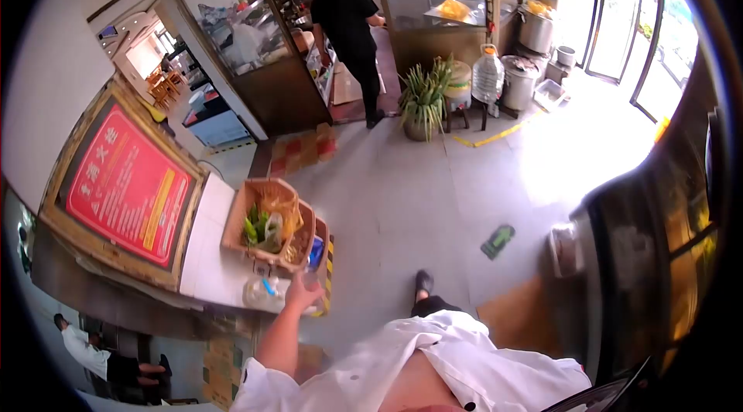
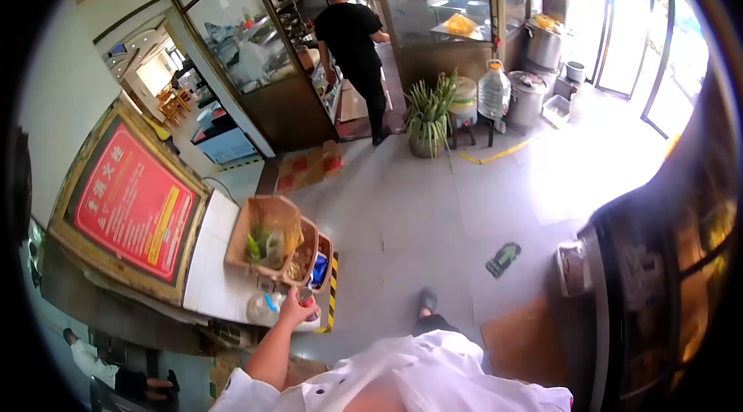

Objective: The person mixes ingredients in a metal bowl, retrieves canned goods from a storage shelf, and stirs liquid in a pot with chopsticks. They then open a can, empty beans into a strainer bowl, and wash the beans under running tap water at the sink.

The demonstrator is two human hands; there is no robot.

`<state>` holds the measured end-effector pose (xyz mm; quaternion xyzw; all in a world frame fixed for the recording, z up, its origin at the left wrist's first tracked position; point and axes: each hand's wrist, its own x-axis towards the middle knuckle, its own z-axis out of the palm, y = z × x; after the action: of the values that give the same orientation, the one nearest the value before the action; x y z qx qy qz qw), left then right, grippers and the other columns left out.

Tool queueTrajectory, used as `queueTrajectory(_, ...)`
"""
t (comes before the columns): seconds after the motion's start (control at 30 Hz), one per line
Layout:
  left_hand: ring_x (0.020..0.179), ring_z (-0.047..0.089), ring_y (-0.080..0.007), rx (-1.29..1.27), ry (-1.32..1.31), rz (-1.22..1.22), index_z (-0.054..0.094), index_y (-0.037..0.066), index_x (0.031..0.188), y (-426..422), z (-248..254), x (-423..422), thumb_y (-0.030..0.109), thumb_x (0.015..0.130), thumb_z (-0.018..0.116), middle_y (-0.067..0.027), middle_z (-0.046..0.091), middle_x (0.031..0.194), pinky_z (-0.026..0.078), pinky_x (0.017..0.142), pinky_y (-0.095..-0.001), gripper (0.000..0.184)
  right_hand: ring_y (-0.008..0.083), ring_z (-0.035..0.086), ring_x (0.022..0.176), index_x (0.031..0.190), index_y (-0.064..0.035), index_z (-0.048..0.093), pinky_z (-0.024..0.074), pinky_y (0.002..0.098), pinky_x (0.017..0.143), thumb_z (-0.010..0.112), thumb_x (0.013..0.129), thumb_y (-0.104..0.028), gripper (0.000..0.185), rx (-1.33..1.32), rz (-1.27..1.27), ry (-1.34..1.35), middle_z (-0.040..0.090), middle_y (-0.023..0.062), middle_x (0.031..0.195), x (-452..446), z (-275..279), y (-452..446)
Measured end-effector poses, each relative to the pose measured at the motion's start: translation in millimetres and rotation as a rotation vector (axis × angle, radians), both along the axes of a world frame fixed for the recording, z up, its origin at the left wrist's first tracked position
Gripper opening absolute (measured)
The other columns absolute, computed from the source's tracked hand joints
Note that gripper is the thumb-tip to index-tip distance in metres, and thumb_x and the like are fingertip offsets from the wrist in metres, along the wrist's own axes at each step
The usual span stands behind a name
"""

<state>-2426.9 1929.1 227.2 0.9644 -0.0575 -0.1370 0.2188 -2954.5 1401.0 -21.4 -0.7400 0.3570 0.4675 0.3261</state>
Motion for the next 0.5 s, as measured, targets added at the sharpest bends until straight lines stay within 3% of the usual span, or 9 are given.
queueTrajectory(0.07, 0.107, 0.07, -0.0353, -0.054, 0.074, 0.081, 0.044, 0.006, 0.144, -39, 1, 52, 0.04, 0.076, 0.083, -0.0207, 0.069, 0.121, 0.055, 0.092, -0.0433, 0.086, 0.0379, 0.069, 0.102, 0.112, -0.0053, 0.074, 0.0561, 0.0473, 0.087, 0.056, 0.097, -0.039, 0.041, -0.004, 0.125, -0.06, 0.072, 0.0191, 0.112, 132, -19, -32)
queueTrajectory(0.1, 0.103, 0.071, -0.0368, -0.055, 0.078, -0.039, 0.043, 0.007, 0.145, -35, -26, 76, 0.044, 0.078, 0.08, -0.0211, 0.071, 0.117, 0.055, 0.091, -0.0441, 0.085, 0.0382, 0.069, 0.102, 0.112, -0.0058, 0.074, 0.0563, 0.0479, 0.088, 0.055, 0.097, -0.04, 0.042, -0.029, 0.229, -0.122, 0.071, 0.0195, 0.112, 204, -33, -48)
queueTrajectory(0.13, 0.104, 0.07, -0.0376, 0.148, 0.217, -0.002, 0.044, 0.006, 0.144, -36, -44, 96, 0.05, 0.08, 0.077, -0.0224, 0.07, 0.117, 0.056, 0.091, -0.0448, 0.084, 0.0385, 0.069, 0.103, 0.112, -0.0064, 0.074, 0.0565, 0.0485, 0.088, 0.054, 0.097, -0.041, 0.043, -0.085, 0.332, -0.212, 0.071, 0.02, 0.113, 286, -40, -67)
queueTrajectory(0.2, 0.113, 0.067, -0.0399, 0.156, 0.467, 0.027, 0.048, 0.001, 0.134, -34, -69, 121, 0.059, 0.06, 0.09, -0.0261, 0.067, 0.121, 0.054, 0.094, -0.043, 0.103, 0.0392, 0.069, 0.104, 0.113, -0.0074, 0.074, 0.0569, 0.0497, 0.088, 0.052, 0.097, -0.042, 0.044, -0.263, 0.263, -0.453, 0.071, 0.0209, 0.114, 460, -35, -101)
queueTrajectory(0.23, 0.113, 0.067, -0.0397, 0.152, 0.539, 0.053, 0.048, 0.001, 0.134, -44, -73, 133, 0.059, 0.06, 0.09, -0.0262, 0.067, 0.121, 0.054, 0.094, -0.0431, 0.103, 0.0311, 0.073, 0.086, 0.104, -0.0059, 0.074, 0.0573, 0.0449, 0.079, 0.058, 0.095, -0.032, 0.032, -0.203, -0.033, -0.6, 0.074, 0.016, 0.092, 552, 33, -112)
queueTrajectory(0.27, 0.113, 0.067, -0.0396, 0.156, 0.589, 0.074, 0.048, 0.0, 0.134, -52, -78, 150, 0.059, 0.061, 0.09, -0.0263, 0.067, 0.121, 0.054, 0.094, -0.0432, 0.103, 0.0286, 0.073, 0.087, 0.104, -0.0069, 0.074, 0.0569, 0.0426, 0.078, 0.059, 0.094, -0.036, 0.034, -0.224, -0.207, -0.726, 0.074, 0.0139, 0.089, 635, 96, -118)
queueTrajectory(0.33, 0.113, 0.067, -0.0393, 0.162, 0.65, 0.112, 0.048, 0.0, 0.134, -70, -91, 198, 0.059, 0.061, 0.089, -0.0264, 0.067, 0.122, 0.054, 0.094, -0.0434, 0.102, 0.0176, 0.07, 0.081, 0.111, -0.007, 0.071, 0.0556, 0.0338, 0.073, 0.06, 0.098, -0.032, 0.03, -0.013, -0.216, -0.917, 0.074, 0.0061, 0.089, 782, 158, -152)
queueTrajectory(0.37, 0.113, 0.067, -0.0392, 0.164, 0.676, 0.131, 0.048, 0.0, 0.133, -77, -100, 221, 0.059, 0.061, 0.089, -0.0265, 0.067, 0.122, 0.054, 0.094, -0.0435, 0.102, 0.0167, 0.069, 0.081, 0.113, -0.0066, 0.07, 0.0554, 0.0335, 0.073, 0.059, 0.099, -0.03, 0.029, 0.017, -0.186, -0.966, 0.074, 0.006, 0.09, 846, 186, -166)
queueTrajectory(0.5, 0.113, 0.067, -0.0387, 0.161, 0.727, 0.175, 0.048, -0.001, 0.132, -106, -127, 368, 0.059, 0.062, 0.089, -0.0268, 0.066, 0.122, 0.054, 0.094, -0.0439, 0.101, 0.0155, 0.068, 0.078, 0.113, -0.0053, 0.07, 0.0546, 0.0331, 0.071, 0.06, 0.1, -0.026, 0.027, 0.028, -0.214, -1.091, 0.074, 0.0062, 0.091, 1024, 192, -221)
